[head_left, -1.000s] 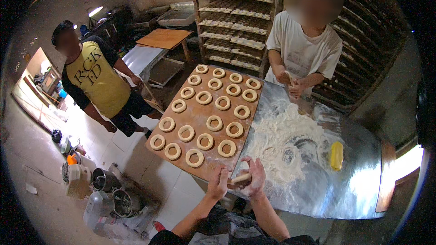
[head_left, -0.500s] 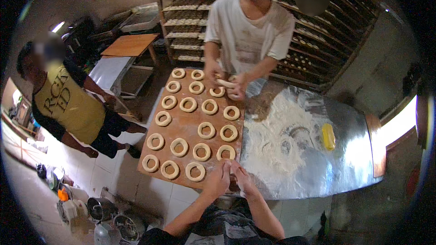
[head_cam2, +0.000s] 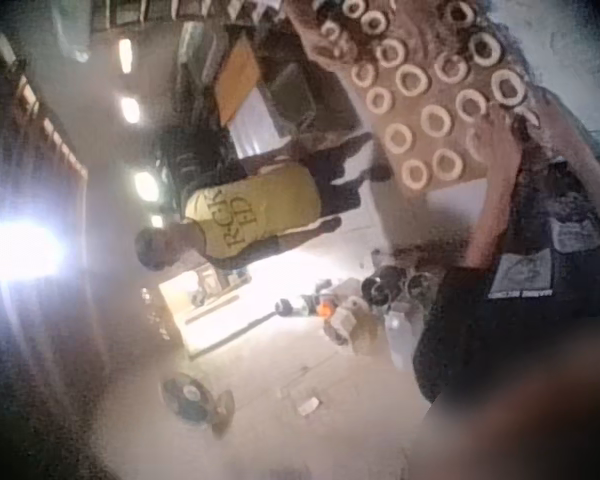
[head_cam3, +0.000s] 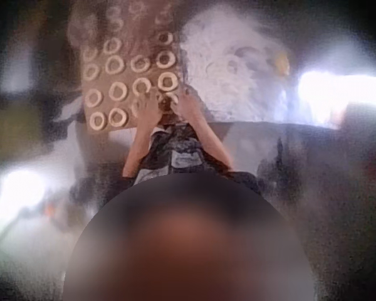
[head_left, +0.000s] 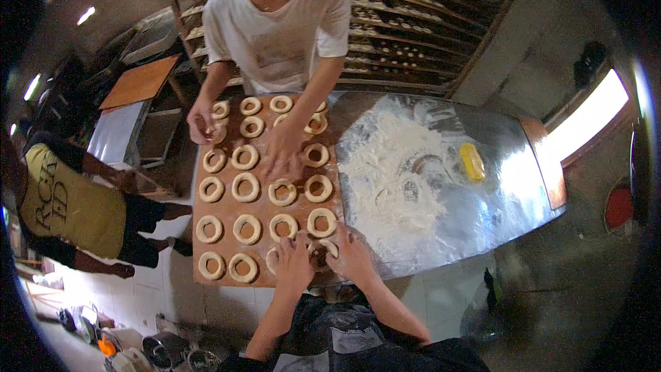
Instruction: The person shapes dough balls into rings by hand and places them on a wooden board. Two coworkers also shape dough and place the finished rings onto a multi-tiered rack.
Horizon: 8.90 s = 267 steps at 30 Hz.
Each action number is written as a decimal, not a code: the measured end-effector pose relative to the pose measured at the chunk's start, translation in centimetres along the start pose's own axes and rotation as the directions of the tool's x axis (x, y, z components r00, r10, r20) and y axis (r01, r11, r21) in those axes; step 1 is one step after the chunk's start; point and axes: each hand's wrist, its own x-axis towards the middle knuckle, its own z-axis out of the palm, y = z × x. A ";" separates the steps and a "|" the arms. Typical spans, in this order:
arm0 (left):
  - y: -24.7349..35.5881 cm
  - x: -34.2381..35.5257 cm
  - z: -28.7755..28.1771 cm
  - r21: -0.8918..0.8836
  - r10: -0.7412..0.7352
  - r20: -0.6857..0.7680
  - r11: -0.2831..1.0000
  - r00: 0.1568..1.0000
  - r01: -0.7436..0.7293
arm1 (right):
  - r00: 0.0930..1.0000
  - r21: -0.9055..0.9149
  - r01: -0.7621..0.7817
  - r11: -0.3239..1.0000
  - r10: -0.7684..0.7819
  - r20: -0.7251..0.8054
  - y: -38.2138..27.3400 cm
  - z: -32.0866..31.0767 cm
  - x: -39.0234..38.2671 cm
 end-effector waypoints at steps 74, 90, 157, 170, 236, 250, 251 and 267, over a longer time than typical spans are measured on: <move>5.2 -1.6 15.3 -0.078 -0.184 -0.728 0.979 0.660 0.187 | 0.362 0.088 -0.136 0.987 0.132 -0.923 43.1 -22.3 -11.5; 2.7 -1.7 16.2 -0.005 -0.195 -0.729 0.960 0.657 0.279 | 0.377 0.096 -0.139 0.986 0.142 -0.915 43.1 -22.4 -11.8; 9.0 -2.2 13.6 -0.245 -0.346 -0.743 0.937 0.574 0.248 | 0.390 0.029 -0.167 0.986 0.093 -0.916 43.1 -22.2 -11.6; 7.6 -2.7 14.5 -0.233 -0.383 -0.745 0.917 0.547 0.324 | 0.366 0.062 -0.157 0.986 0.117 -0.923 42.6 -22.5 -11.8; -4.3 -2.2 1.3 -0.177 -0.220 -0.582 0.974 0.783 0.141 | 0.849 0.071 0.523 0.850 -0.526 0.053 -2.2 3.2 0.9; 12.5 7.6 5.5 -0.321 0.555 0.090 0.802 0.827 -0.503 | 0.885 -0.055 -0.048 0.997 0.017 -0.466 16.1 -11.9 0.5; 11.5 7.4 4.8 -0.336 0.445 -0.070 0.832 0.893 -0.441 | 0.819 -0.274 -0.063 0.960 -0.107 -0.564 15.7 -11.6 1.0; 1.6 8.8 1.0 -0.679 -0.049 -0.118 0.733 0.992 -0.044 | 0.977 0.374 0.198 0.906 -0.213 -0.001 3.2 -2.8 6.3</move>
